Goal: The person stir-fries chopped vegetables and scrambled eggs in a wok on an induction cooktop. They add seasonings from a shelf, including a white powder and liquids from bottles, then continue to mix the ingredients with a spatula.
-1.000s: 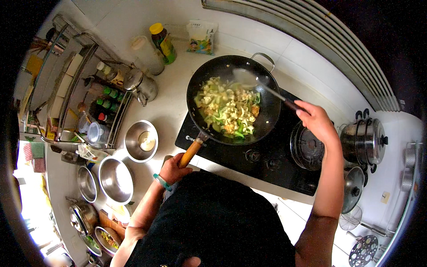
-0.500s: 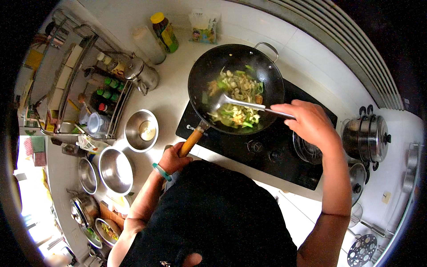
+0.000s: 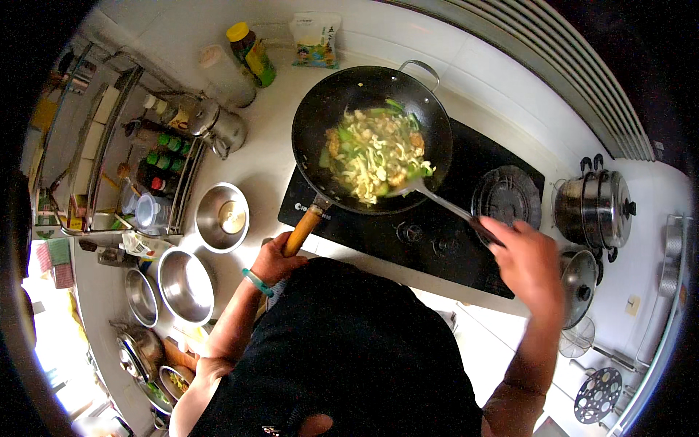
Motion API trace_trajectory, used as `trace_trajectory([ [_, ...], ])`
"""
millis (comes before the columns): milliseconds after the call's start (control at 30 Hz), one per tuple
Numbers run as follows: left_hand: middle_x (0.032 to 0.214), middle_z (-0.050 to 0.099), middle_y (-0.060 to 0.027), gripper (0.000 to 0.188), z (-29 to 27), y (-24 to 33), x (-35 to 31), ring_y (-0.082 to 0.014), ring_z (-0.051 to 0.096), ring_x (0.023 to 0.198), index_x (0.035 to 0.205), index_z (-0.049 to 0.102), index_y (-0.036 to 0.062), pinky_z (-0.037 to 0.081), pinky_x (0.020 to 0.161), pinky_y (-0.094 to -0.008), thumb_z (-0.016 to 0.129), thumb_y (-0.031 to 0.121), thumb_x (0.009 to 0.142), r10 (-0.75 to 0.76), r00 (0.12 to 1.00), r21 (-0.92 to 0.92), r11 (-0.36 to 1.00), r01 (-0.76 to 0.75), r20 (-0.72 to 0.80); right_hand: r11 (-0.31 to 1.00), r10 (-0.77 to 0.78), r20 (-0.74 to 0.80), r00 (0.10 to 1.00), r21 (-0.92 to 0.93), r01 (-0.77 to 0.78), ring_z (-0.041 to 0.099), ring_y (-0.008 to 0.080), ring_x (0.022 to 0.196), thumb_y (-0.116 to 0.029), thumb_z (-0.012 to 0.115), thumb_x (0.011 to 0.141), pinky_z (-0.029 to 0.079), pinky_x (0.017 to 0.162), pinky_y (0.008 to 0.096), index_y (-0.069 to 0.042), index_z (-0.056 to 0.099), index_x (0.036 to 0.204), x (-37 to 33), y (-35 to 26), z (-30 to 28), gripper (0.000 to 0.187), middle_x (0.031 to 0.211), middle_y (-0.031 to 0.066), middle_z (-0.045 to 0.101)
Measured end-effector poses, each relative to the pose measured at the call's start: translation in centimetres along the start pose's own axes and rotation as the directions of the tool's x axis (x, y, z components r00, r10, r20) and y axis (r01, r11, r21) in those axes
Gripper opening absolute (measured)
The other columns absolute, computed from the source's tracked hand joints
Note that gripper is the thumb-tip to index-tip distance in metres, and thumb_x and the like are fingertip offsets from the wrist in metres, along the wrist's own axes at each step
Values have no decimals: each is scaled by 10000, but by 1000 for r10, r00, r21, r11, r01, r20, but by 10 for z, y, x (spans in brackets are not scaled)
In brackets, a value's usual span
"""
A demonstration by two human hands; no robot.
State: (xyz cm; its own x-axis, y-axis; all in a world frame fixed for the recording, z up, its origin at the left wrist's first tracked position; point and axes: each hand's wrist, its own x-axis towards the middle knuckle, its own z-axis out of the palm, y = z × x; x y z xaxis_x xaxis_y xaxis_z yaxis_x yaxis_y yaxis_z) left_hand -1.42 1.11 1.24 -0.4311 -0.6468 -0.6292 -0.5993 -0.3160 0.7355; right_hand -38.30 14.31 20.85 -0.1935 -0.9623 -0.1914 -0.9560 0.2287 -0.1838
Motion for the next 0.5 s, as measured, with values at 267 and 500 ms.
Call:
trace_trajectory([
  [267, 717, 584, -42, 582, -2, 2, -1, -98, 511, 519, 1268, 483, 27, 438, 478, -246, 742, 175, 768, -17, 1000, 8, 1000, 17, 1, 925, 77, -146, 986, 379, -16, 608, 226, 745, -84, 605, 848, 474, 701, 335, -178, 564, 1267, 33, 34, 52, 431, 925, 101, 637],
  [500, 703, 579, -41, 578, 0, 1, 0, -99, 508, 505, 1264, 483, 25, 436, 469, -249, 742, 169, 767, 7, 1000, 3, 1000, -7, -1, 576, 388, 129, 913, 739, -349, 441, 47, 563, -178, 555, 929, 357, 484, 214, -78, 503, 1325, 56, 61, 57, 412, 650, -45, 473],
])
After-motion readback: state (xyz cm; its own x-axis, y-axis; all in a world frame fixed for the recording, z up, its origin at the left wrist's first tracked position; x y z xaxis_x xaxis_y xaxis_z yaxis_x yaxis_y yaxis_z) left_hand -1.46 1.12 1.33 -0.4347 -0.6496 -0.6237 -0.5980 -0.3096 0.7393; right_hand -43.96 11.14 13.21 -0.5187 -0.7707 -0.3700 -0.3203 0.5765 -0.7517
